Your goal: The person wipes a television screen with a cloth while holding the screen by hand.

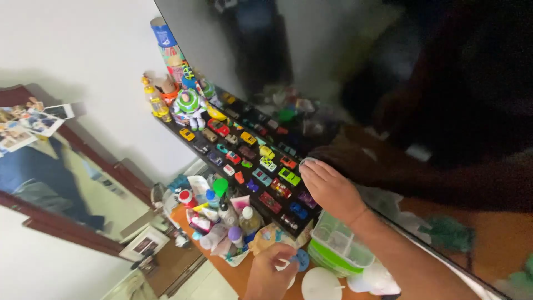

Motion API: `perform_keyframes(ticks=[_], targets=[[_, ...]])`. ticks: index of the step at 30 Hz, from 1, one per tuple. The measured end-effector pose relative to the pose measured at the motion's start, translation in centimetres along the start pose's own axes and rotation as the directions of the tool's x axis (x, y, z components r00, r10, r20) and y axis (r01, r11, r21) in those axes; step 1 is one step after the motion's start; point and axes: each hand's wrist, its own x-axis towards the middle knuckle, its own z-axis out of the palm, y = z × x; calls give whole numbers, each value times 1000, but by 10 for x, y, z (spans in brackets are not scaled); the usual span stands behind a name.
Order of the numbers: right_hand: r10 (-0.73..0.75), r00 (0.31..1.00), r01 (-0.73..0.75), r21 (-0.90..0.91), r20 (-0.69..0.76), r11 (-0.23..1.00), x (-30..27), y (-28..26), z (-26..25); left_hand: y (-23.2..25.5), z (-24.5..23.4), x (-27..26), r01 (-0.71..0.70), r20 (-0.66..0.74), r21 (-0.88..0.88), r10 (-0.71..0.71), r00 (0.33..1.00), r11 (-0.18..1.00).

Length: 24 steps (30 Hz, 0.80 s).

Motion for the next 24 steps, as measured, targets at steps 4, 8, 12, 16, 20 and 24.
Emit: perform_keyframes(ticks=[4, 8, 12, 16, 20, 24], targets=[[-25, 995, 29, 36, -93, 999, 61, 48, -92, 10, 13, 21, 85, 28, -69, -83, 996, 994], [-24, 979, 5, -94, -204, 996, 139, 111, -214, 87, 9, 49, -53, 13, -179, 56, 998, 982], [75, 962, -124, -175, -263, 977, 143, 124, -250, 156, -12, 58, -190, 27, -197, 199, 980, 962], [156, 979, -154, 27, -129, 988, 73, 81, -142, 179, -16, 67, -230, 40, -276, 250, 967, 933], [102, 978, -99, -24, 181, 995, -42, 18, -65, 169, -37, 72, -261, 20, -218, 272, 962, 940], [17, 987, -14, -18, 157, 1000, -46, 42, -107, 162, -59, 74, -283, 3, -213, 291, 957, 935]])
